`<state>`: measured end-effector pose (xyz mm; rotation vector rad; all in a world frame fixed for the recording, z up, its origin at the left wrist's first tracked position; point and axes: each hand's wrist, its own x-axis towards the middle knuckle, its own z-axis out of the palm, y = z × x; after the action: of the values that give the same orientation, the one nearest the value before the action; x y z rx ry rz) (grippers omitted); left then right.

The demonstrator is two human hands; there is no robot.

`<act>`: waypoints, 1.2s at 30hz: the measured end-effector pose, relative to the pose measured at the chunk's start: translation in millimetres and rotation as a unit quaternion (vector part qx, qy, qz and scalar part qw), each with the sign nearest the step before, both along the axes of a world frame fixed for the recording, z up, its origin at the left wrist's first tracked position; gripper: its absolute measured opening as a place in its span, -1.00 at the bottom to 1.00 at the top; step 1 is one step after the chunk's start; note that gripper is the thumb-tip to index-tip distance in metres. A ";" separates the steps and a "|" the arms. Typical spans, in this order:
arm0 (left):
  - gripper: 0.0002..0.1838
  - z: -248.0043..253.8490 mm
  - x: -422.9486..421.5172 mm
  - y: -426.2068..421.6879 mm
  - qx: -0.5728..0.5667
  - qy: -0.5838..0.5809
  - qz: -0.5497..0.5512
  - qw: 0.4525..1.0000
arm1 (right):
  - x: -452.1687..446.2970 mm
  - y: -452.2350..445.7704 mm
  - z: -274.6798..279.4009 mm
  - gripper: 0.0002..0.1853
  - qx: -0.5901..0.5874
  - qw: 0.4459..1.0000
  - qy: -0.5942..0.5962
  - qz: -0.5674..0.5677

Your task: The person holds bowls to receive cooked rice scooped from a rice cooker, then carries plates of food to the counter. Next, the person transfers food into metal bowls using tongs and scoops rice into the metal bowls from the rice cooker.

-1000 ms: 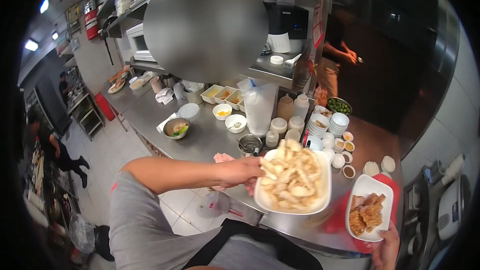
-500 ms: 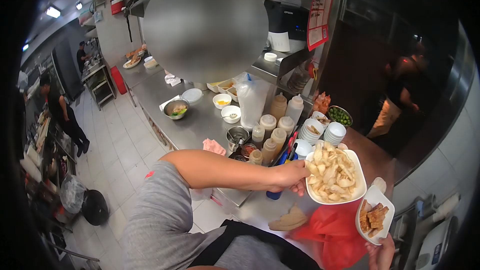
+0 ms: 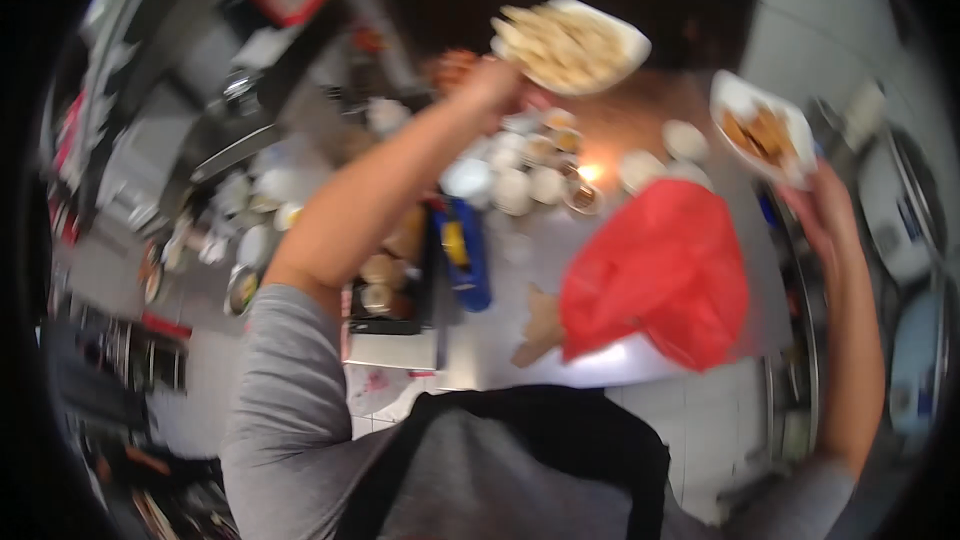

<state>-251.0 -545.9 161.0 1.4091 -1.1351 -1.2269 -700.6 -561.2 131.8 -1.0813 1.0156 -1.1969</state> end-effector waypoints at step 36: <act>-0.26 -221.3 -145.4 -127.6 0.227 0.156 0.135 0.952 | 7.4 -167.7 -234.9 -0.04 0.227 0.953 0.053 0.194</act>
<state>-396.4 -673.5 -60.2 1.5692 -0.4388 -1.5008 -693.2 -729.0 -103.0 -0.9248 1.0361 -0.5545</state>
